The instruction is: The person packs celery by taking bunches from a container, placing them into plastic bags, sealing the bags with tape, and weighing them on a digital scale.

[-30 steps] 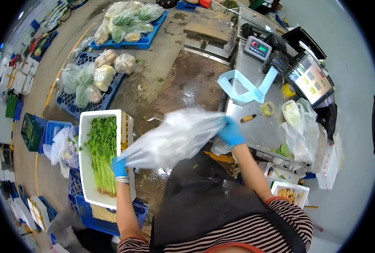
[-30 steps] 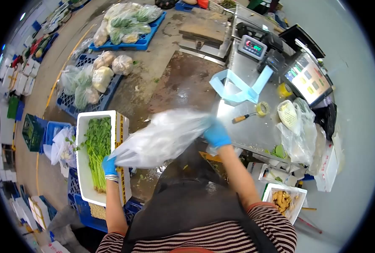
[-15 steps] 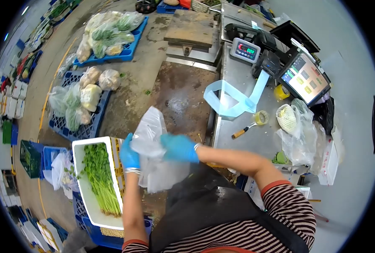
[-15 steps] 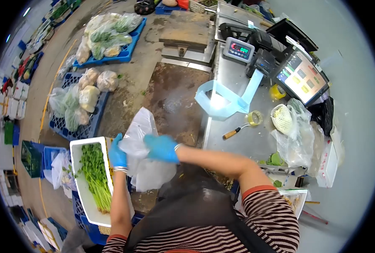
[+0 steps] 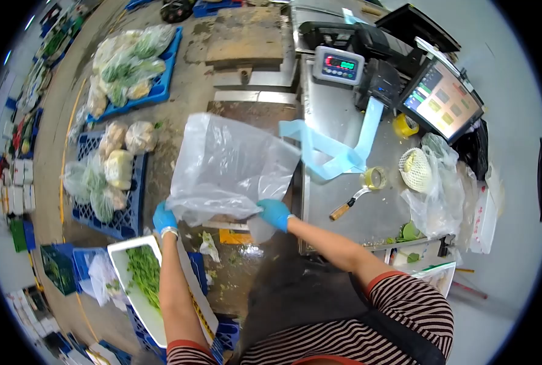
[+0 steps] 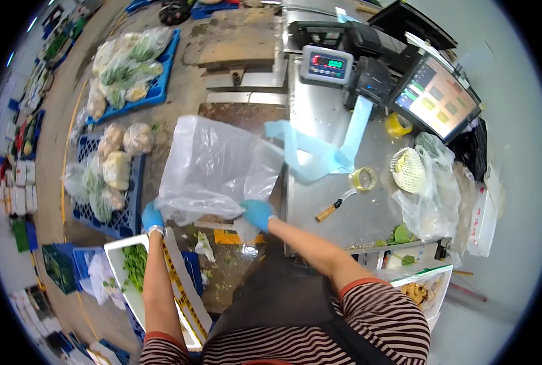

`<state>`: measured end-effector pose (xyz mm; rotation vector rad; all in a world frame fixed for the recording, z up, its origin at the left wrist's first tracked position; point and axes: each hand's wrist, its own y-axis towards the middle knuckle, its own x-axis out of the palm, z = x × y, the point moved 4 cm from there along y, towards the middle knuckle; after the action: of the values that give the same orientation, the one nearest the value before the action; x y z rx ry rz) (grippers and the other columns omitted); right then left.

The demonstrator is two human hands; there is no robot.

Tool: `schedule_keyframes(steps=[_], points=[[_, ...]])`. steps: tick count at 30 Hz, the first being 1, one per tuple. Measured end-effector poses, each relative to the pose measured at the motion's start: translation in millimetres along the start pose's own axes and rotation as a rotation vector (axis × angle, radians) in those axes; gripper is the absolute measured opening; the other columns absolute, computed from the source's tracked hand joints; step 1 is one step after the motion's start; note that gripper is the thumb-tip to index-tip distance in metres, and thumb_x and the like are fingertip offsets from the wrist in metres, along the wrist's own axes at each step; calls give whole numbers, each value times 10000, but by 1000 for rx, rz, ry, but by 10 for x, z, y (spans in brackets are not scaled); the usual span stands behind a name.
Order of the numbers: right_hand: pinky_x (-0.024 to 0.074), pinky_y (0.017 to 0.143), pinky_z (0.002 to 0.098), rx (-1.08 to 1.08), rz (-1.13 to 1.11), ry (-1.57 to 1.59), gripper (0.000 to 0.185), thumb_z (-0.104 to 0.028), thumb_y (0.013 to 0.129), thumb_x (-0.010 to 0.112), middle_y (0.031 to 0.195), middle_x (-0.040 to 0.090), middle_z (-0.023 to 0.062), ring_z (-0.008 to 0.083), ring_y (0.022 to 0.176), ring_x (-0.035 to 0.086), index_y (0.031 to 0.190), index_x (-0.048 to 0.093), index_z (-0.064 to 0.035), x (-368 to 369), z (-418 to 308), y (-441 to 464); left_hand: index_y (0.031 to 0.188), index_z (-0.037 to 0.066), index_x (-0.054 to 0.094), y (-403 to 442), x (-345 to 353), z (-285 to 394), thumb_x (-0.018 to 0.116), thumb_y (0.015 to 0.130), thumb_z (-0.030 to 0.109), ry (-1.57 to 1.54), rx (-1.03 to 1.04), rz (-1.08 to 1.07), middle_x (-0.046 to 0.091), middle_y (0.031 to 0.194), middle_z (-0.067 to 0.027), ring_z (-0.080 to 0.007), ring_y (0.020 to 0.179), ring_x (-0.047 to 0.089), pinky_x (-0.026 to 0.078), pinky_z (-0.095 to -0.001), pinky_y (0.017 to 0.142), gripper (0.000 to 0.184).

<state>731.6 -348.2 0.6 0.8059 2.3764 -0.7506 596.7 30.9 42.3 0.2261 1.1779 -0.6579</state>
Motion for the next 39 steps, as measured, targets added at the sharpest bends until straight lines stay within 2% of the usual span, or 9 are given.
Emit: schedule_keyframes(steps=[7, 10, 13, 15, 21, 27, 31, 34, 39], points=[[423, 1021, 418, -169, -282, -60, 797, -386, 860, 647, 1377, 473, 246, 388, 1208, 512, 1463, 310, 10, -506, -79, -32, 1543, 98, 44, 581, 1305, -477, 758, 706, 120, 43, -61, -445, 412, 1468, -207, -346, 1324, 440, 405, -388, 1069, 1101], [439, 997, 422, -320, -65, -45, 703, -393, 878, 635, 1312, 542, 224, 365, 1136, 567, 1441, 397, -45, -1288, 168, -209, 1520, 34, 158, -233, 137, 1611, 682, 764, 13, 583, -1, -74, 406, 1473, -207, -383, 1324, 421, 374, -425, 1085, 920], [500, 874, 384, -18, 116, 143, 435, -364, 928, 575, 1105, 671, 142, 309, 935, 652, 1309, 587, -154, -2540, 606, -363, 1479, 25, 306, -429, 197, 2535, 663, 801, 26, 256, 472, -9, 410, 1472, -202, -367, 1327, 424, 369, -424, 1085, 767], [504, 861, 376, 84, 379, 103, 364, -345, 944, 560, 1094, 679, 103, 277, 941, 650, 1235, 627, -137, -3237, 1112, -358, 1403, 8, 441, -634, 585, 3163, 650, 847, 66, -206, 726, -136, 453, 1440, -194, -349, 1310, 449, 364, -412, 1086, 597], [494, 877, 398, 87, 978, -381, 398, -231, 885, 626, 1092, 645, 128, 320, 1013, 606, 1252, 585, -83, -4958, 1547, 28, 1354, 52, 531, -1570, 1663, 5056, 648, 906, 193, -575, 751, -889, 573, 1323, -163, -275, 1206, 558, 442, -366, 1011, 484], [528, 766, 439, -19, 793, -557, 393, -246, 869, 613, 1015, 635, 181, 362, 883, 654, 1177, 573, -5, -5218, 1608, 741, 1365, 8, 497, -1798, 2775, 5814, 673, 888, 280, -643, 503, -1073, 584, 1305, -180, -265, 1154, 593, 467, -346, 972, 577], [547, 835, 437, 139, 171, -526, 490, -340, 869, 631, 1514, 293, 254, 368, 918, 678, 1219, 574, -1, -4489, 1739, 1037, 1361, -38, 473, -1872, 2939, 5893, 667, 896, 269, -663, 377, -1219, 625, 1233, -163, -224, 1090, 612, 473, -315, 944, 590], [570, 732, 426, 210, 270, -494, 709, -390, 863, 647, 1230, 595, 240, 342, 787, 692, 1385, 400, 23, -4363, 1877, 1191, 1369, -76, 454, -1954, 2682, 5885, 657, 907, 266, -648, 292, -1261, 609, 1252, -163, -190, 1095, 597, 463, -295, 945, 610], [569, 731, 424, 188, 284, -460, 768, -371, 862, 643, 1202, 596, 256, 357, 773, 689, 1421, 324, 49, -4406, 1933, 1363, 1360, -51, 483, -1956, 2785, 5702, 649, 908, 231, -683, 305, -1180, 626, 1218, -155, -184, 1078, 602, 468, -296, 938, 558]])
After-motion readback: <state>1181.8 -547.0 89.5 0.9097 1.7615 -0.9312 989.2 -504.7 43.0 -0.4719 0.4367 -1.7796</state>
